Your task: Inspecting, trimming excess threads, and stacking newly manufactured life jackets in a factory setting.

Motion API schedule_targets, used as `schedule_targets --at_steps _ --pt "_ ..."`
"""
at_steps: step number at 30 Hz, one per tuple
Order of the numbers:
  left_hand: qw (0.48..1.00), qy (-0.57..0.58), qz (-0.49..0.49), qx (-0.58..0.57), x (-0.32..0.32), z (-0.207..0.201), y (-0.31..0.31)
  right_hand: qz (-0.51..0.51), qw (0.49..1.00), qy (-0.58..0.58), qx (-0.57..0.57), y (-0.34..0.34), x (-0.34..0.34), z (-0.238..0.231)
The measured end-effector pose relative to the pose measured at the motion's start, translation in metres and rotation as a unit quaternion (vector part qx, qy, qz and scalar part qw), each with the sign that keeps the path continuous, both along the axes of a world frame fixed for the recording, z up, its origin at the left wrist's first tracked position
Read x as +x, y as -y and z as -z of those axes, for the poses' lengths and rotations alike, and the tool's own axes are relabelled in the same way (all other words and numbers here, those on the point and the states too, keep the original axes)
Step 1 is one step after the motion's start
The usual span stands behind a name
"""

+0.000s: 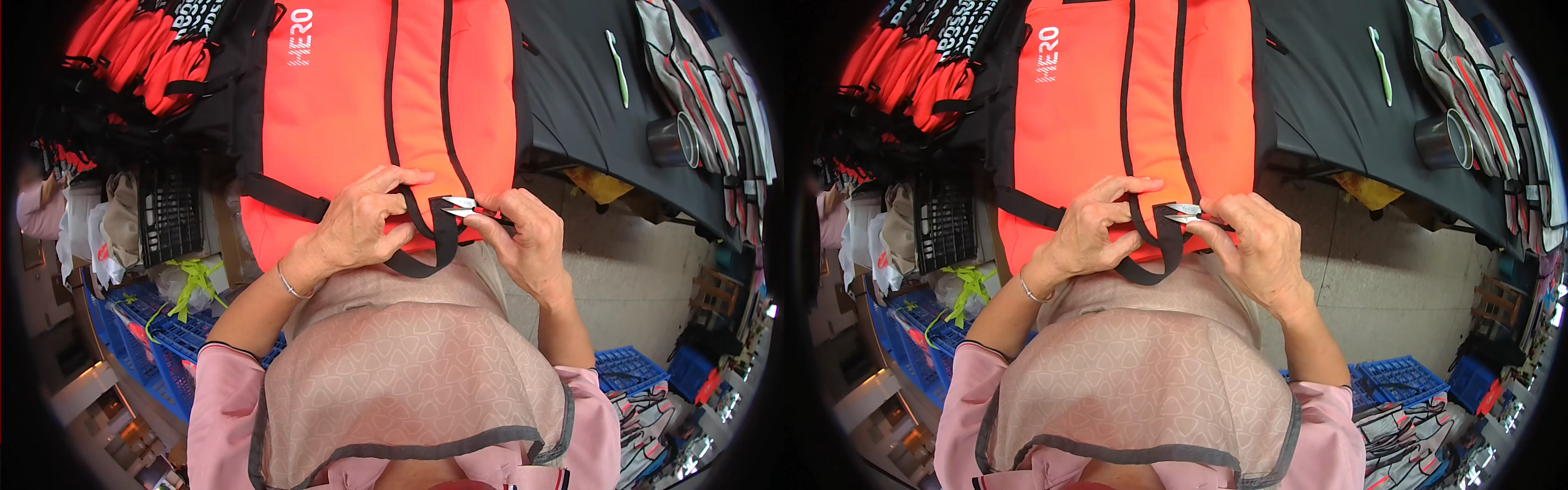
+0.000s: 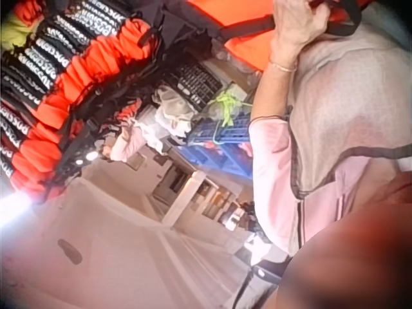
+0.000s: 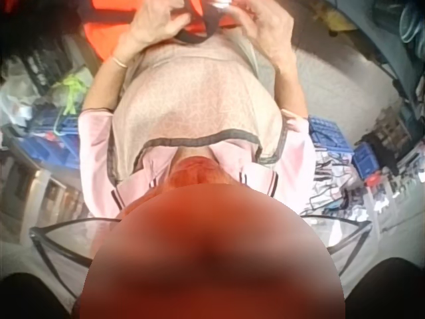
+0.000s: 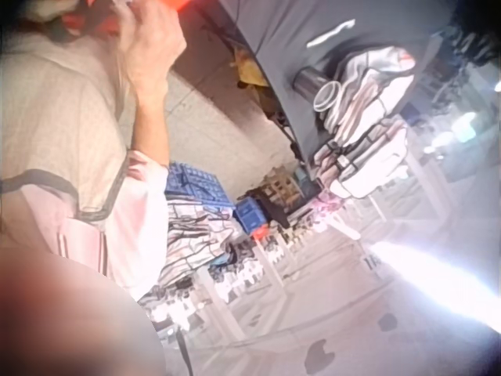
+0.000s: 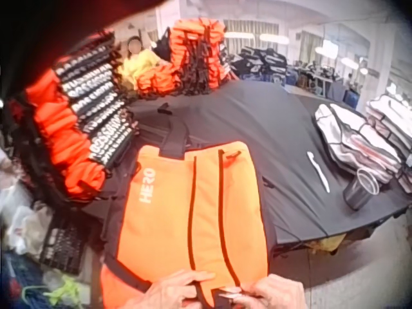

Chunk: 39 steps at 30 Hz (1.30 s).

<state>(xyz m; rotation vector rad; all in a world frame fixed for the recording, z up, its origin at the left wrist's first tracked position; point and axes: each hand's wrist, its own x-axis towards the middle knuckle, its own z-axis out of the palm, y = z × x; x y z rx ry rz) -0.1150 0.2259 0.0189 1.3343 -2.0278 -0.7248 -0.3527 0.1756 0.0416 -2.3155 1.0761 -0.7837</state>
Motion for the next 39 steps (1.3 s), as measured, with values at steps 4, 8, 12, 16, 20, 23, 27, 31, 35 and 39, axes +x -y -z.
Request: schedule_targets --at_steps 4,8,12,16,20,23,27,31,35,39 --pt "1.0 0.001 0.0 -0.003 0.0 0.001 0.0 -0.012 1.0 -0.016 0.009 0.004 -0.002 0.0" --pt "1.0 0.005 0.0 0.0 0.0 0.002 0.0 -0.042 0.997 -0.043 -0.041 0.01 -0.002 -0.001" --pt "1.0 -0.002 0.001 -0.001 -0.001 0.002 0.0 -0.068 0.993 -0.065 -0.07 0.018 -0.003 -0.005" --pt "1.0 0.017 0.007 -0.001 0.001 0.005 0.001 -0.098 0.991 -0.061 -0.074 0.024 -0.003 0.002" --pt "1.0 0.011 0.004 -0.011 0.001 0.007 0.001 -0.065 0.986 0.009 0.155 0.023 -0.004 0.008" --pt "1.0 0.006 0.005 0.0 0.002 0.005 -0.001 -0.018 0.933 0.12 0.34 0.021 -0.006 0.008" --pt "1.0 -0.011 -0.007 -0.006 -0.001 0.008 0.0 -0.034 0.951 0.163 0.261 0.016 0.009 0.01" --pt "1.0 0.004 0.0 0.018 0.003 0.004 0.002 -0.125 0.983 0.057 0.124 0.011 0.025 0.011" --pt "1.0 -0.007 -0.017 -0.006 0.001 0.007 0.003 -0.182 0.983 0.02 -0.015 0.014 0.031 0.016" --pt "1.0 -0.014 -0.015 0.014 0.003 0.013 0.002 -0.184 0.982 0.008 0.046 0.017 0.027 0.017"
